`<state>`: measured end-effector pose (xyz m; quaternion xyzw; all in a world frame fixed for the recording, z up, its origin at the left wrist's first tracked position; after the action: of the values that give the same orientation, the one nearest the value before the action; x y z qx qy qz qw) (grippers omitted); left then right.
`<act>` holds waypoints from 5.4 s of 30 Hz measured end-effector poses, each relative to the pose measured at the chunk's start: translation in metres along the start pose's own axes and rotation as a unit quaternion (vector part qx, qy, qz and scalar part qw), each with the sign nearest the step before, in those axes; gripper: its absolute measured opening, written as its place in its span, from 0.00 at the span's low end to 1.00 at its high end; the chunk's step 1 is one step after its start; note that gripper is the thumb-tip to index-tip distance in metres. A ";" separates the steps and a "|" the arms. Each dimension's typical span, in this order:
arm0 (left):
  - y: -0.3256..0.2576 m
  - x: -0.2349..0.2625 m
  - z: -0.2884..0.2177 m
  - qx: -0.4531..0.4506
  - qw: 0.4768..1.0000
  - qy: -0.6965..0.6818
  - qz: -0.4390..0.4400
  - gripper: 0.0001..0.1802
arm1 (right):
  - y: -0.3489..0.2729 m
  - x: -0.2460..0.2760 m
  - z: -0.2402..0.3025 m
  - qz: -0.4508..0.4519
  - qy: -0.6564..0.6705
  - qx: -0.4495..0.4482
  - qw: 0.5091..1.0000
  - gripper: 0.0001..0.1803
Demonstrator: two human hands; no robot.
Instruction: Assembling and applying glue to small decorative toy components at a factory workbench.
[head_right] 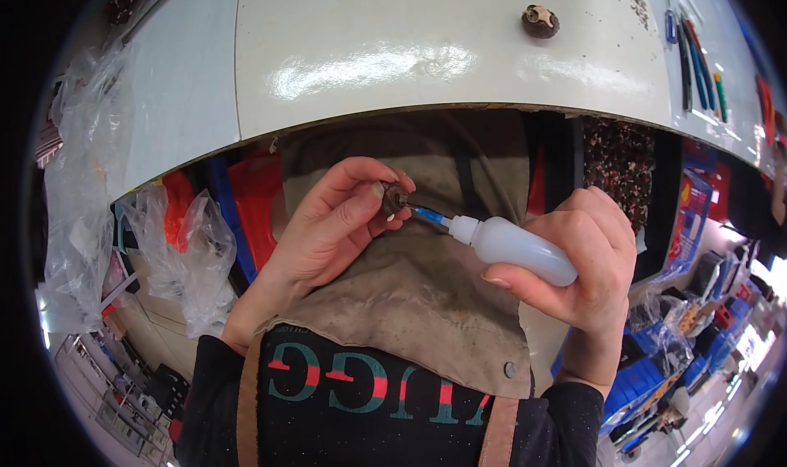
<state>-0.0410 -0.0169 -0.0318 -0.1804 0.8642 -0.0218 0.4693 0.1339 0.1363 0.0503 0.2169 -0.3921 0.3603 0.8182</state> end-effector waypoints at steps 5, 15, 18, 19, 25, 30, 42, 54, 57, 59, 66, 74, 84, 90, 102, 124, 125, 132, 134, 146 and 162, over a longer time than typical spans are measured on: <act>0.004 -0.002 0.002 0.000 1.000 0.002 -0.007 0.11 | 0.004 0.000 -0.004 0.000 0.004 0.001 1.000 0.26; 0.006 -0.009 -0.006 0.005 0.997 0.072 -0.009 0.10 | 0.007 0.008 -0.017 -0.002 0.086 -0.009 0.996 0.24; 0.005 -0.020 -0.006 -0.002 0.997 0.072 -0.031 0.11 | 0.008 0.013 -0.048 -0.057 0.280 -0.098 0.953 0.25; 0.005 -0.021 -0.006 -0.011 0.998 0.068 -0.011 0.11 | 0.009 0.011 -0.061 -0.094 0.325 -0.137 0.931 0.27; 0.000 -0.025 -0.008 -0.014 0.998 0.048 -0.026 0.09 | 0.080 0.054 -0.102 -0.208 0.274 -0.190 0.920 0.18; 0.001 -0.023 -0.008 -0.013 1.000 -0.006 -0.018 0.10 | 0.153 0.089 -0.147 -0.240 0.192 -0.170 0.936 0.22; 0.012 -0.017 -0.027 -0.023 1.000 -0.003 0.012 0.09 | 0.178 0.099 -0.151 -0.415 -0.147 -0.094 0.893 0.25; 0.021 -0.015 -0.027 0.007 0.997 -0.029 0.073 0.10 | 0.178 0.032 -0.057 -0.117 -0.114 -0.003 0.987 0.08; 0.015 -0.012 -0.025 -0.011 0.997 -0.042 0.064 0.10 | 0.177 0.028 -0.055 -0.109 -0.143 0.011 0.984 0.09; 0.010 -0.010 -0.025 -0.005 0.997 -0.040 0.062 0.10 | 0.171 0.024 -0.052 -0.114 -0.102 -0.027 0.988 0.11; 0.011 -0.009 -0.021 0.008 0.999 -0.001 0.037 0.08 | 0.122 0.025 -0.059 -0.134 0.155 -0.117 0.972 0.13; 0.019 -0.007 -0.007 0.040 0.997 0.005 0.059 0.10 | 0.041 -0.009 -0.011 0.035 0.411 -0.094 0.906 0.09; 0.001 -0.003 -0.008 0.073 0.997 -0.016 0.022 0.12 | 0.031 -0.031 0.029 0.162 0.162 -0.004 0.973 0.11; -0.001 -0.006 -0.007 0.087 0.996 -0.017 0.027 0.12 | 0.031 -0.030 0.027 0.163 0.161 0.027 0.973 0.14; 0.001 -0.007 -0.002 0.100 0.995 -0.006 0.024 0.14 | 0.039 -0.026 0.032 0.198 0.118 0.079 0.970 0.16; 0.008 -0.011 0.004 0.127 0.983 -0.133 -0.015 0.11 | 0.014 -0.049 0.012 0.060 0.157 0.033 0.985 0.28; 0.008 -0.010 0.005 0.127 0.983 -0.130 -0.015 0.11 | 0.014 -0.050 0.014 0.056 0.096 0.057 0.992 0.29; 0.005 -0.004 0.010 0.125 0.978 -0.169 -0.012 0.11 | 0.021 -0.057 0.015 -0.021 0.044 0.154 0.987 0.21; 0.004 -0.003 0.011 0.130 0.976 -0.174 -0.015 0.10 | 0.022 -0.059 0.016 -0.023 0.050 0.158 0.986 0.20; 0.016 -0.007 0.003 0.039 0.997 -0.066 0.007 0.10 | 0.018 -0.070 0.004 -0.017 0.254 -0.010 0.967 0.27; 0.029 -0.036 0.018 -0.100 0.974 0.200 0.016 0.14 | 0.004 -0.069 -0.022 0.002 0.421 -0.109 0.901 0.18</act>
<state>-0.0167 0.0243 -0.0193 -0.2050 0.9411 0.0368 0.2665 0.1118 0.1237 -0.0180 -0.0465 -0.0488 0.3749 0.9246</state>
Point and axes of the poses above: each hand's wrist, its own y-axis towards the middle knuckle, its own x-axis out of the back of the hand, z = x × y, the point moved 1 cm from there along y, towards the middle knuckle, and after that the axes turned 14 degrees about -x, right-handed, at the moved point
